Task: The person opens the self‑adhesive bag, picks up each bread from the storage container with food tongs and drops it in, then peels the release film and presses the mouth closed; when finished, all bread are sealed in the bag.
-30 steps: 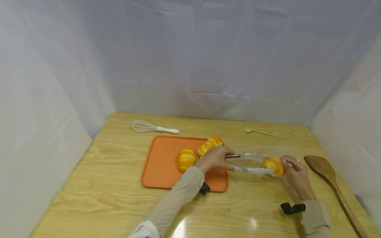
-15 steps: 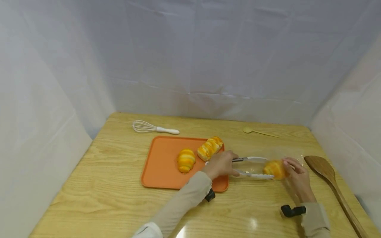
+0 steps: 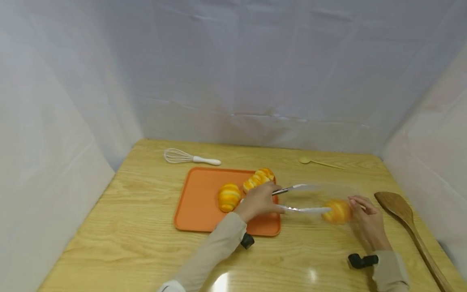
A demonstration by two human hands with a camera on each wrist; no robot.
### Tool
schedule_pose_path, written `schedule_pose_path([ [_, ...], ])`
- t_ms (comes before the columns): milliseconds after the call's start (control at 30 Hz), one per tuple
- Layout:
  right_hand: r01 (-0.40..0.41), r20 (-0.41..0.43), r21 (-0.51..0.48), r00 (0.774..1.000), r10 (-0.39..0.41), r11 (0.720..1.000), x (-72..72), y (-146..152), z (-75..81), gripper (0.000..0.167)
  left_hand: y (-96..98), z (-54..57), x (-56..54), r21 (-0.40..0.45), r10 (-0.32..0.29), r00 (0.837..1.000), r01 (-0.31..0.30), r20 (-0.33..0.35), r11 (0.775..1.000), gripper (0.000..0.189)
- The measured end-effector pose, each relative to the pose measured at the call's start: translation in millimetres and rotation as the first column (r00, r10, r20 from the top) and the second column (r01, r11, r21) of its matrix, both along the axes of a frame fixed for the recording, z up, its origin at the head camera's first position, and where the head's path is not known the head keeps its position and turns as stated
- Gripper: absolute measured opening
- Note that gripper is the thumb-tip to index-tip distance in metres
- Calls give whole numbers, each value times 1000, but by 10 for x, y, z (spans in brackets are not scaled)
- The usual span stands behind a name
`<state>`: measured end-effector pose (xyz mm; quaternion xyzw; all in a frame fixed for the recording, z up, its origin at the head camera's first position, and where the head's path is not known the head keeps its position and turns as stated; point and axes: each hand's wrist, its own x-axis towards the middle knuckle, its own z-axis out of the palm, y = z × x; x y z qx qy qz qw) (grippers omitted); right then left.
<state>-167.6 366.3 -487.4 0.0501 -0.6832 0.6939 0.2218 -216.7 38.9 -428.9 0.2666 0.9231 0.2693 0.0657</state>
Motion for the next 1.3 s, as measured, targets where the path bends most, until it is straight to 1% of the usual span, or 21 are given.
schedule_pose_path([
  [67,1,-8,8,1000,-1,1000,2,9,-6,26,-100,8,29,18,2,1000,-2,-12,1000,69],
  [133,-2,-19,24,1000,3,1000,0,14,-13,26,-219,29,72,48,9,1000,-9,-1,999,71],
  [267,-18,-15,80,1000,20,997,-10,25,-17,25,-519,90,183,85,45,998,-48,38,995,77],
  [367,-27,15,127,1000,26,992,-12,30,-12,22,-789,150,283,94,101,994,-105,40,990,78],
  [433,-33,44,161,999,26,986,-8,32,-4,20,-983,175,340,89,144,989,-145,17,986,77],
  [500,-42,67,185,997,30,982,-2,35,6,19,-1191,194,397,96,190,982,-189,0,977,77],
  [600,-51,88,211,996,33,976,13,35,21,19,-1511,183,482,99,252,967,-248,-23,964,76],
  [700,-55,90,196,995,37,979,32,35,29,20,-1808,158,582,96,314,949,-311,-19,946,75],
  [800,-55,82,174,996,42,983,53,44,30,22,-2031,131,680,52,366,931,-364,-21,930,74],
  [867,-55,78,151,996,43,987,59,47,28,23,-2130,99,731,29,383,923,-382,-30,924,74],
  [933,-53,72,146,996,42,988,58,49,23,23,-2190,69,774,19,393,918,-393,-55,919,75],
  [1033,-50,62,129,997,42,990,45,39,14,21,-2247,29,813,22,416,907,-415,-62,910,78],
  [1133,-53,49,115,998,48,992,36,26,7,21,-2305,15,832,19,436,898,-436,-60,900,80],
  [1233,-55,50,107,997,50,993,40,19,12,23,-2375,5,847,14,464,884,-464,-67,886,80],
  [1300,-51,60,118,997,44,992,45,22,16,24,-2426,-5,852,15,486,870,-487,-81,873,78],
])
